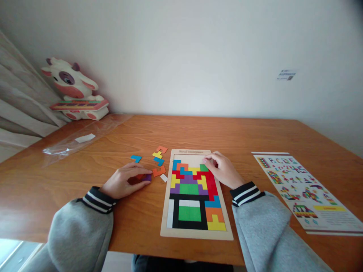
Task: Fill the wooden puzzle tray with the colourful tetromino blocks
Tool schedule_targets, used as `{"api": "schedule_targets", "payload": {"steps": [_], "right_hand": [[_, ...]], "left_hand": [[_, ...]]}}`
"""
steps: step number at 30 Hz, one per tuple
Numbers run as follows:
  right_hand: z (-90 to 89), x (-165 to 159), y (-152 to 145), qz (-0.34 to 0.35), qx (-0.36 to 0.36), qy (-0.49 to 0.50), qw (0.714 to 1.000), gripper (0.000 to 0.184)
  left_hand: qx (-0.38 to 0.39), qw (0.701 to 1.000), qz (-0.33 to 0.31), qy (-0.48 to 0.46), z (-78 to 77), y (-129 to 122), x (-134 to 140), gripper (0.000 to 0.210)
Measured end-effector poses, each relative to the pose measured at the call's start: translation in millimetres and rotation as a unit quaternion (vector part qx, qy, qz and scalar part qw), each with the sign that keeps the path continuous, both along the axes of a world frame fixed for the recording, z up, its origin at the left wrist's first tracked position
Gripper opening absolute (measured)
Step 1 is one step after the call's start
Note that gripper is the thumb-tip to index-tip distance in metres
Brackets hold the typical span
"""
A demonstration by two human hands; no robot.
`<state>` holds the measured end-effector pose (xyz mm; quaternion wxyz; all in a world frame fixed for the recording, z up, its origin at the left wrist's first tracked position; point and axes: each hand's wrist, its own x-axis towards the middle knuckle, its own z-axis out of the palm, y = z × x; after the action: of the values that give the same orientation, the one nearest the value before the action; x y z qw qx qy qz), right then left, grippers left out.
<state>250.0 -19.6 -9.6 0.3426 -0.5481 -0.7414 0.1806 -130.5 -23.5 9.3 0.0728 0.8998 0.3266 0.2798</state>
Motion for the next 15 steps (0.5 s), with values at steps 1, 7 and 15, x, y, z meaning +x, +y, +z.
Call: {"api": "schedule_targets", "payload": {"steps": [1, 7, 15], "right_hand": [[-0.4, 0.2, 0.0, -0.003, 0.0, 0.008, 1.0, 0.027], [3.5, -4.4, -3.8, -0.013, 0.013, 0.046, 0.999, 0.03], [17.2, -18.3, -12.8, -0.007, 0.006, 0.101, 0.995, 0.026]], "left_hand": [[-0.007, 1.0, 0.0, -0.006, 0.6, -0.6, 2.0, 0.026], [-0.006, 0.995, 0.031, -0.091, -0.4, -2.9, 20.7, 0.028], [-0.073, 0.983, 0.031, -0.167, 1.6, 20.1, 94.3, 0.031]]}}
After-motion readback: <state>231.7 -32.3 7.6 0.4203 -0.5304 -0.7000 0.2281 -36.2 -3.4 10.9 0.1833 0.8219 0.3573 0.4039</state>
